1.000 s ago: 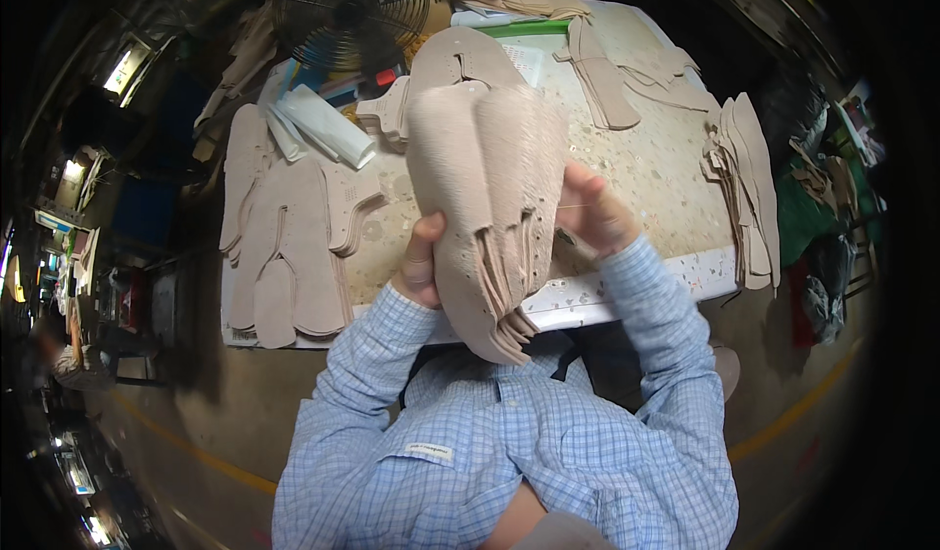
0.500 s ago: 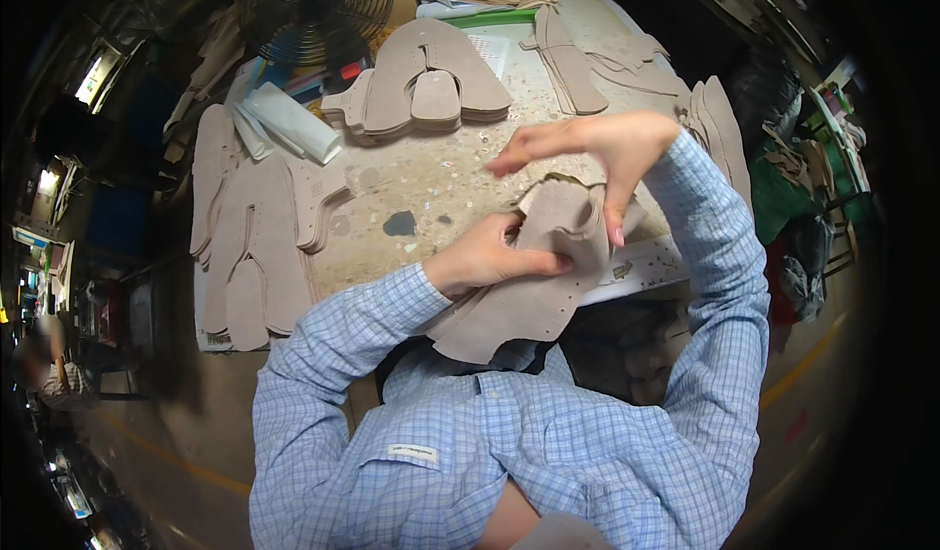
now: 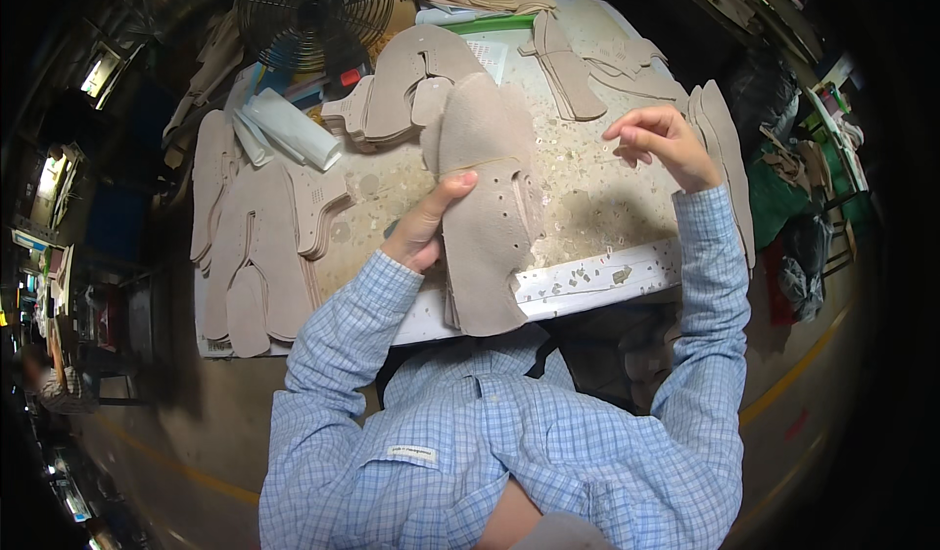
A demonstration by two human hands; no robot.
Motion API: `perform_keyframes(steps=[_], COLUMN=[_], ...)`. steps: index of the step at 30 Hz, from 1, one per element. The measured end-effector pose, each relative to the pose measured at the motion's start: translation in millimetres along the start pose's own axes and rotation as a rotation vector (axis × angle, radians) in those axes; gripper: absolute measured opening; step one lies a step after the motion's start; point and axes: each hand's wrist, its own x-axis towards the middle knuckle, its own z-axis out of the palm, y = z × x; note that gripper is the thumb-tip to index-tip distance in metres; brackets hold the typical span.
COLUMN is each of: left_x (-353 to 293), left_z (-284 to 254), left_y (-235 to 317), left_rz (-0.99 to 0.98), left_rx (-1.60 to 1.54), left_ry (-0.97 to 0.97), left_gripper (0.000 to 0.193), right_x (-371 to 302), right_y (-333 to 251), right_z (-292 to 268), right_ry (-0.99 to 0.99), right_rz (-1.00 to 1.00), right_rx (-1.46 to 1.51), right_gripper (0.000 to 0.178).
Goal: The person assembles beige shoe components by hand at a workbench. They pick up a main upper piece, align and attach smaller side and heel pieces, then stack the completed assembly with others. The process repeats with multiple units.
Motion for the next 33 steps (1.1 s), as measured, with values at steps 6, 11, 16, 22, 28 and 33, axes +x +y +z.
perform_keyframes(steps=[6,11,16,22,28,33], left_x=[6.5,21.9,41.8,50.4,41.9,32.2], left_z=[10.6,23.1,32.1,43.4,32.4,11.8], left_y=[8.1,16.8,20.6,29.6,37.3,13.3], left_rz=[0.068,0.233,0.436,0.470,0.662,0.487], left_rx=[-0.025,-0.087,-0.015,0.134,0.540,0.509], left_ry=[-0.010,0.064,0.289,0.204,0.222,0.225], left_gripper=[0.070,0.068,0.051,0.052,0.043,0.024], right_x=[13.1,17.1,12.1,27.7,50.6,102.3], right_y=[63.2,78.3,57.8,56.5,67.3,91.3], right_z=[54.1,131.2,151.0,138.1,59.0,-0.9], right_ry=[0.327,0.106,0.204,0.441,0.463,0.495], right_rz=[0.028,0.381,0.207,0.085,-0.003,0.040], right_rx=[0.210,0.988,0.847,0.499,0.495,0.405], right_gripper=[0.042,0.079,0.075,0.045,0.041,0.044])
